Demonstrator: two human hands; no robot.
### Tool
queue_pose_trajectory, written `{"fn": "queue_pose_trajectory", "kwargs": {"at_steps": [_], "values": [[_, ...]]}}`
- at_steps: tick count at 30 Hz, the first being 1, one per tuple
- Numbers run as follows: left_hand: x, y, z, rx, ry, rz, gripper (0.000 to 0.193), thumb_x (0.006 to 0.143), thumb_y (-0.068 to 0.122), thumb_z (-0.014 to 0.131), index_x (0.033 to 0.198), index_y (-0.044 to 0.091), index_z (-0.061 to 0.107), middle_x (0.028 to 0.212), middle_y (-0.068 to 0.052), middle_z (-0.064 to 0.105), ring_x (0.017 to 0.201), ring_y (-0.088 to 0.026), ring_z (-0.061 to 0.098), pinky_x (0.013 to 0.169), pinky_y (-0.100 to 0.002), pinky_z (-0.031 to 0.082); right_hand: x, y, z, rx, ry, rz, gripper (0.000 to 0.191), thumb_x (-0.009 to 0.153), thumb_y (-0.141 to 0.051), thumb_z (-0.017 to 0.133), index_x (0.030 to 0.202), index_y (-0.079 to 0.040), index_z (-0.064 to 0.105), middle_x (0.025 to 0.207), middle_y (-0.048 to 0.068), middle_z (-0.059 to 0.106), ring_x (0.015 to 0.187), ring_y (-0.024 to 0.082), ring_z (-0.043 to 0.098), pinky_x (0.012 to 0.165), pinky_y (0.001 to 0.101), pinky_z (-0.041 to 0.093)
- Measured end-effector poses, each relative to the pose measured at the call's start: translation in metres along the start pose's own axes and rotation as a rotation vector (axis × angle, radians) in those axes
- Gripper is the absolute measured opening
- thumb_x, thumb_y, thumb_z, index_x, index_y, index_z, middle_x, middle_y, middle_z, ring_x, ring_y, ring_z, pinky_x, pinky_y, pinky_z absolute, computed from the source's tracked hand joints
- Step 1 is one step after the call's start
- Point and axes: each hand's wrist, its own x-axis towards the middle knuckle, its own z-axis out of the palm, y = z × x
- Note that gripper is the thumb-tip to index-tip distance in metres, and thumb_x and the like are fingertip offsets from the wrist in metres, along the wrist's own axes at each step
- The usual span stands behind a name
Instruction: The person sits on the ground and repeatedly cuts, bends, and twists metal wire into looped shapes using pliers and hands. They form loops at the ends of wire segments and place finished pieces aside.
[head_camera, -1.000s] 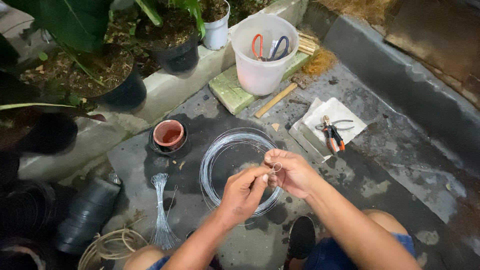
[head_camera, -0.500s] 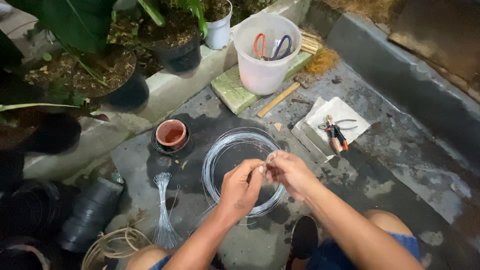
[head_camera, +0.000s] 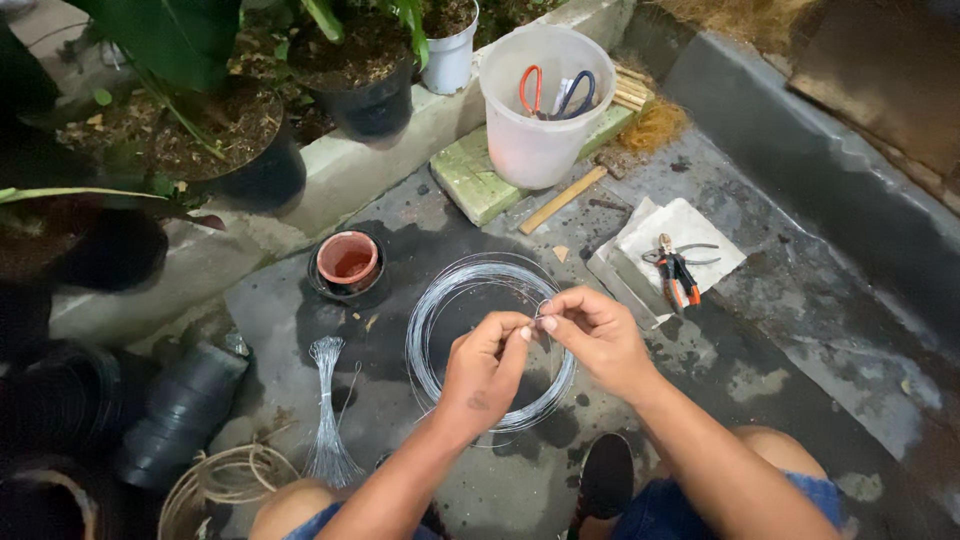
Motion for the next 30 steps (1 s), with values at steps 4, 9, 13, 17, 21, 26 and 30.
{"fn": "queue_pose_trajectory", "kwargs": {"at_steps": [4,9,13,17,21,26,30], "values": [[0.000,0.001,0.000,-0.050,0.017,-0.018,0.012,0.100,0.009,0.059,0.105,0.002,0.068,0.077,0.003,0.068,0.066,0.000,0.053,0.056,-0.021,0.046,-0.002,0.001,0.002,0.041,0.010,0.005,0.010,0.099,-0.001,0.065,0.109,0.002,0.065,0.099,0.009,0.068,0.087,0.015,0.066,0.078,0.0309,0.056],[-0.001,-0.009,0.002,-0.105,0.021,-0.088,0.013,0.101,0.010,0.060,0.105,0.001,0.069,0.077,0.002,0.062,0.067,-0.002,0.050,0.058,-0.021,0.044,0.002,0.003,0.004,0.048,-0.016,-0.034,0.007,0.100,-0.001,0.064,0.106,0.002,0.066,0.103,0.009,0.065,0.086,0.015,0.065,0.077,0.0311,0.055],[-0.002,-0.019,0.004,-0.263,-0.001,-0.088,0.013,0.102,0.010,0.059,0.106,0.001,0.066,0.086,0.002,0.067,0.073,-0.002,0.053,0.064,-0.021,0.047,0.003,0.008,0.006,0.085,-0.020,-0.050,0.006,0.101,-0.001,0.063,0.106,0.002,0.065,0.103,0.009,0.065,0.086,0.016,0.065,0.077,0.0313,0.055],[-0.001,-0.025,0.005,-0.399,-0.021,-0.044,0.010,0.104,0.009,0.058,0.108,0.002,0.064,0.091,0.000,0.069,0.079,-0.004,0.057,0.071,-0.021,0.050,-0.001,0.013,0.012,0.039,0.035,-0.063,0.006,0.100,0.001,0.063,0.106,0.001,0.065,0.099,0.009,0.066,0.084,0.015,0.065,0.076,0.0310,0.056],[-0.002,-0.027,0.000,-0.487,-0.081,-0.202,0.012,0.103,0.012,0.057,0.106,0.003,0.064,0.083,0.000,0.064,0.066,-0.003,0.049,0.056,-0.020,0.039,-0.007,0.016,0.016,-0.038,0.055,-0.165,0.008,0.102,0.002,0.062,0.109,0.001,0.065,0.103,0.009,0.065,0.086,0.014,0.064,0.077,0.0295,0.054],[0.001,-0.027,-0.004,-0.696,-0.160,-0.378,0.015,0.104,0.017,0.055,0.101,0.004,0.063,0.070,0.001,0.054,0.053,-0.003,0.037,0.045,-0.020,0.027,-0.009,0.018,0.017,-0.030,0.060,-0.208,0.011,0.102,0.004,0.060,0.112,0.001,0.065,0.112,0.009,0.063,0.096,0.014,0.063,0.082,0.0288,0.053],[0.002,-0.028,-0.004,-0.717,-0.151,-0.448,0.012,0.102,0.015,0.058,0.098,0.005,0.062,0.068,0.002,0.053,0.051,-0.003,0.035,0.043,-0.021,0.025,-0.007,0.018,0.018,-0.019,0.044,-0.204,0.012,0.102,0.003,0.061,0.113,0.000,0.065,0.111,0.008,0.063,0.094,0.013,0.063,0.080,0.0281,0.053]]}}
